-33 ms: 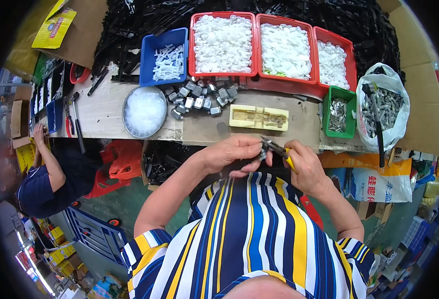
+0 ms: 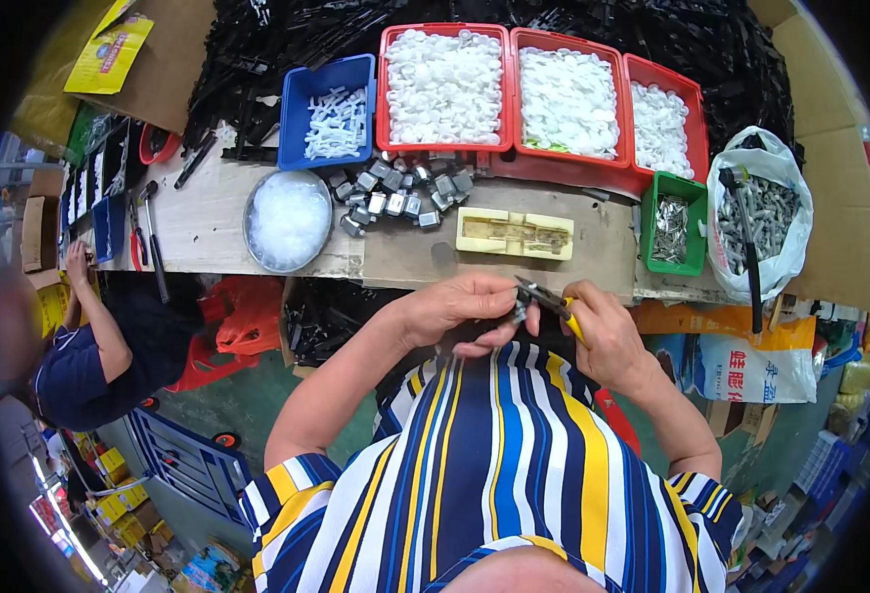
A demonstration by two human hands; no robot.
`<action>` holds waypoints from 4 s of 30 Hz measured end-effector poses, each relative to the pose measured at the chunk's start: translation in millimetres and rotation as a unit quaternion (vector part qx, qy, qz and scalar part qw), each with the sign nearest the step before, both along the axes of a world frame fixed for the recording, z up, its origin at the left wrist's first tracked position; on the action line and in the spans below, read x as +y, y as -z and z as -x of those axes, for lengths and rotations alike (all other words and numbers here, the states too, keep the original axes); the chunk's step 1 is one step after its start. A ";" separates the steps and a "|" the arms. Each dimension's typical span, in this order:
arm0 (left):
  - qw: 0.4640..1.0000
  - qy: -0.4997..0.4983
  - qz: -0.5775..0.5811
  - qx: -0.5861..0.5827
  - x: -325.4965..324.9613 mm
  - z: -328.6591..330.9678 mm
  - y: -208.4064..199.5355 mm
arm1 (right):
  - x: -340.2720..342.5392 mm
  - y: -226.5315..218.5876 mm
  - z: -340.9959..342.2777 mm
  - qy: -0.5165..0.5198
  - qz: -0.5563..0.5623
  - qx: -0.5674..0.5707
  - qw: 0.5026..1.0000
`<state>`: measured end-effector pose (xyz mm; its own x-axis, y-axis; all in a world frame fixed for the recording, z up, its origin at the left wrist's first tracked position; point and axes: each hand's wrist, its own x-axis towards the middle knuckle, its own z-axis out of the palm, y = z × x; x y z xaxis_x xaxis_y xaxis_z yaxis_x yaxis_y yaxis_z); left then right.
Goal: The person assembles small metal hardware components using a wooden jig and pliers. They repeatedly pick up metal pieces, place them into the jig, and use pliers to secure or shape them. The workspace contains bins of white plastic parts and loose metal hardware.
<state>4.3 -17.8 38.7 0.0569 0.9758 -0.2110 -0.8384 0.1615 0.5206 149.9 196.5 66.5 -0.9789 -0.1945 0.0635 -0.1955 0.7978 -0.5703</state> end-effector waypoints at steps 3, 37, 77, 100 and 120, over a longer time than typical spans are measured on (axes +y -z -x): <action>1.000 -0.019 0.005 0.002 -6.8 -3.9 1.6 | -3.5 -2.8 3.1 -0.018 -0.024 -0.017 0.999; 0.440 -0.199 0.227 0.845 -14.9 25.1 36.4 | 74.0 -14.7 100.6 0.106 -0.132 0.100 0.980; 0.457 -0.344 0.157 0.805 -22.4 15.6 57.5 | 113.0 -11.2 369.0 0.010 -0.316 0.278 0.907; 0.621 -0.403 0.234 0.631 -30.8 -2.2 29.7 | 5.8 40.5 81.0 -0.034 -0.065 0.114 0.991; 0.819 -0.515 0.123 0.221 -18.6 -3.8 32.8 | 2.2 42.9 77.2 -0.055 -0.160 0.139 0.976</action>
<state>8.1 -36.4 5.9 -0.9047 0.3834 -0.1860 -0.3344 -0.3683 0.8675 72.7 198.7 23.6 -0.9041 -0.3512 0.2433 -0.4024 0.8914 -0.2084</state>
